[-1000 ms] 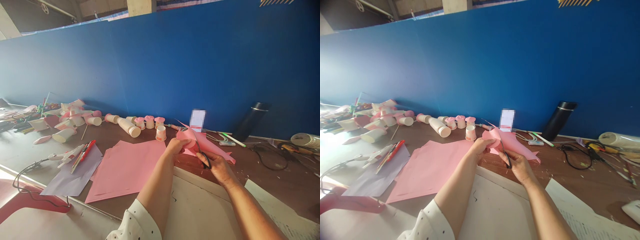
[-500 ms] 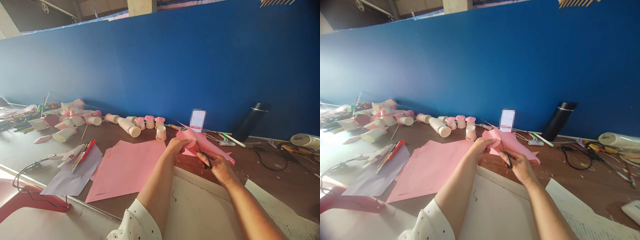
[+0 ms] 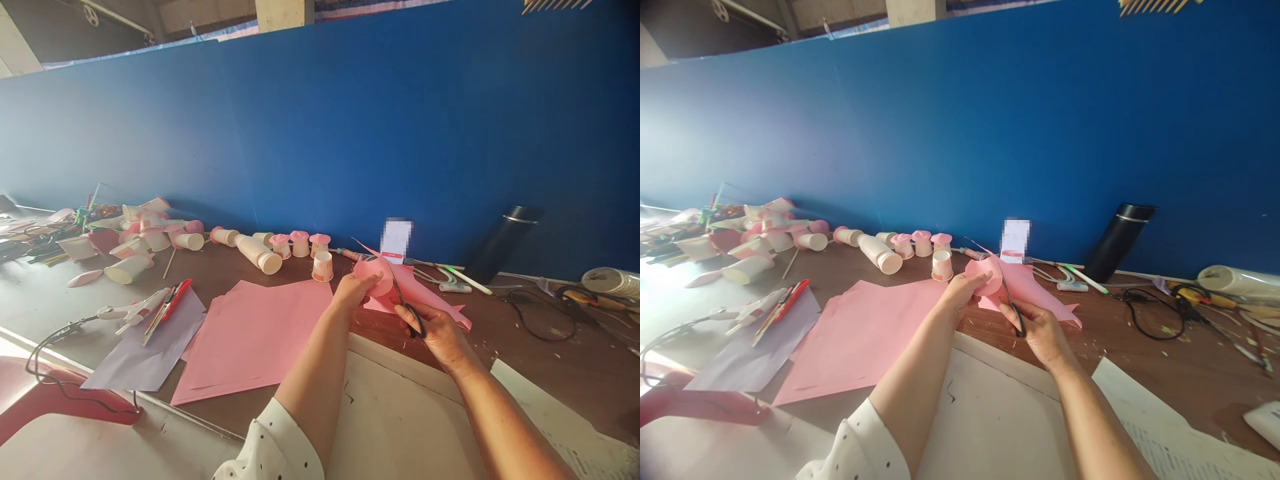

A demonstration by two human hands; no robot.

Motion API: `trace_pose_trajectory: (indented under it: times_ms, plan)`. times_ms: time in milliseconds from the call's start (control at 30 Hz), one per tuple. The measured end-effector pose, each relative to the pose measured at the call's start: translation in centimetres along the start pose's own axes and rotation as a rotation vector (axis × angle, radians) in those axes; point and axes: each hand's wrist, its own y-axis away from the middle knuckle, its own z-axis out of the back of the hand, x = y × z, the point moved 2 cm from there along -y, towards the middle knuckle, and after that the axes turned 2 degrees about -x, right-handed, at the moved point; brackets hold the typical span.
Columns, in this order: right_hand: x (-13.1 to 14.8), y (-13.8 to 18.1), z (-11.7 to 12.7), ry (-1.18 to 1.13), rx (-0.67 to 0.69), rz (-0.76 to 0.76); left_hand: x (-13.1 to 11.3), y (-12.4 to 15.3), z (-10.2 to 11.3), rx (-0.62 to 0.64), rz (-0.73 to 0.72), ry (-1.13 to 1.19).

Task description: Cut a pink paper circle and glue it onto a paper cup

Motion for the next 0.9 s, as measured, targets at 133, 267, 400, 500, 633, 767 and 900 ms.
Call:
trace_pose_trajectory:
  times_ms: [133, 267, 400, 500, 633, 767, 900]
  plan:
    - [0.0, 0.0, -0.2, -0.017, 0.031, 0.003, -0.2, 0.1, 0.0, -0.067, -0.034, -0.001]
    - [0.3, 0.2, -0.3, -0.009, 0.063, -0.010, -0.2, -0.1, 0.0, -0.074, 0.002, 0.014]
    - [0.9, 0.5, -0.3, 0.036, 0.042, -0.014, 0.1, -0.5, 0.1, -0.079, 0.004, 0.028]
    - [1.2, 0.6, -0.3, 0.040, 0.043, -0.016, 0.3, -0.7, 0.1, -0.054, 0.000, 0.019]
    - [0.9, 0.4, -0.2, 0.026, 0.063, 0.016, 0.6, -0.9, 0.2, -0.053, 0.008, -0.009]
    - [0.3, 0.1, -0.2, 0.024, 0.063, 0.018, 0.5, -0.9, 0.1, -0.054, -0.004, -0.001]
    - [0.4, 0.2, -0.1, 0.014, 0.062, 0.021, 0.4, -0.7, 0.1, -0.042, 0.001, 0.013]
